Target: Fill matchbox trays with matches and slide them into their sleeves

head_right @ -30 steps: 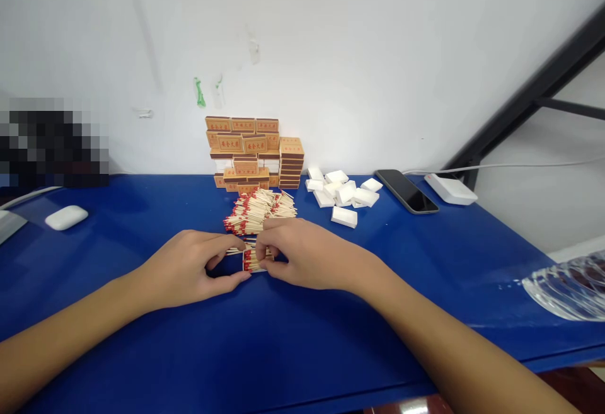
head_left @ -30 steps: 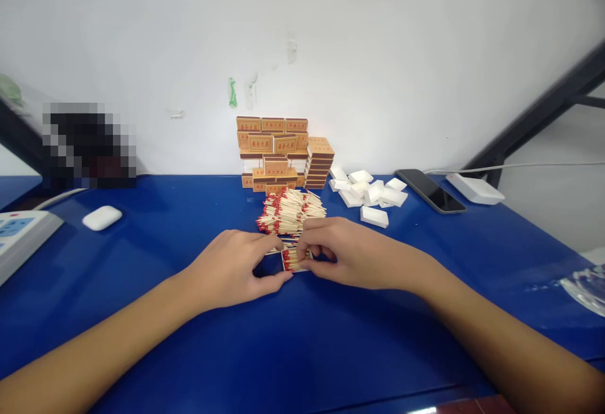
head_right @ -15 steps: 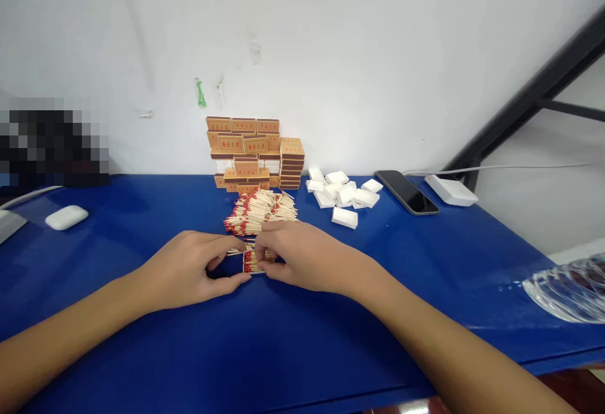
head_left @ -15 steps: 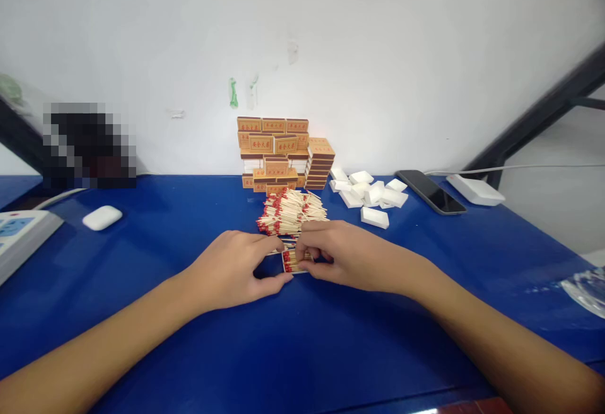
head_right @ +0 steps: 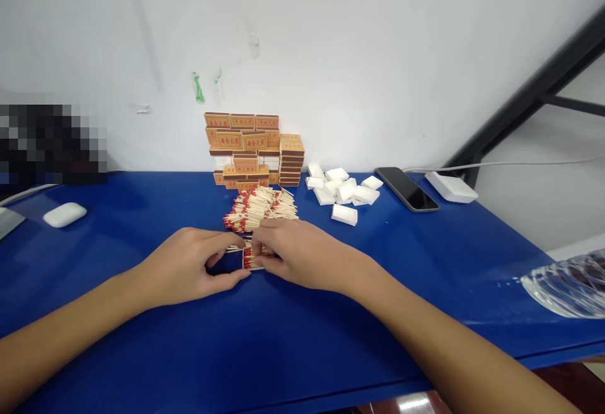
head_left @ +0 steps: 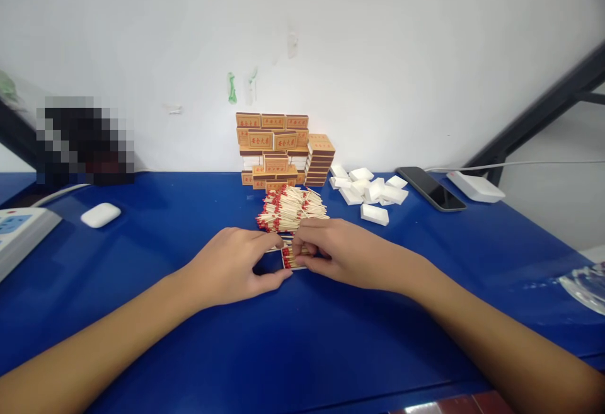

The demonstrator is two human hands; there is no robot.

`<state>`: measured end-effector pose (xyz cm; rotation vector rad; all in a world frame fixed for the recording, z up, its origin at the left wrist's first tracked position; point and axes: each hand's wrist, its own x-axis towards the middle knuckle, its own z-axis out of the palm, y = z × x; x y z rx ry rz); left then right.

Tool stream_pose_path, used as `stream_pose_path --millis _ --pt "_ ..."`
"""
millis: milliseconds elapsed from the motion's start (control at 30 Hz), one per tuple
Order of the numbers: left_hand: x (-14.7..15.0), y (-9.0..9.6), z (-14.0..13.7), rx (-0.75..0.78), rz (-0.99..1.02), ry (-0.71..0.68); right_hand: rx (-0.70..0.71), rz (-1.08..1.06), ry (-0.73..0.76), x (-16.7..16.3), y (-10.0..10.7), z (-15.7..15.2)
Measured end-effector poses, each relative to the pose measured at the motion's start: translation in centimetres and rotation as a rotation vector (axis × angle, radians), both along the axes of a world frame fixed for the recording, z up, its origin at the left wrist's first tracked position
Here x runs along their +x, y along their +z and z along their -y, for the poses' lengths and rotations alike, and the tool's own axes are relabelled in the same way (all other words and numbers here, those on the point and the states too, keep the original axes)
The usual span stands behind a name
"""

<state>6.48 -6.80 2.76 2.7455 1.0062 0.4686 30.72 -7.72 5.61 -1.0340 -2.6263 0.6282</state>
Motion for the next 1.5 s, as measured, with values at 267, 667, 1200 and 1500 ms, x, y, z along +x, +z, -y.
stream_pose_path --millis 267,667,1200,1500 --pt "-0.1 0.1 0.1 0.005 -0.005 0.007 0.068 0.025 -0.023 0.3 -0.3 -0.2" --pt "-0.1 -0.1 0.1 0.026 0.012 0.005 0.018 0.121 -0.055 0.3 0.3 -0.1" --pt "0.0 0.0 0.1 0.028 0.001 0.006 -0.014 0.171 -0.069 -0.2 0.6 0.2" --pt "-0.1 0.1 0.2 0.017 0.007 0.007 0.029 0.069 -0.066 0.8 0.8 -0.5"
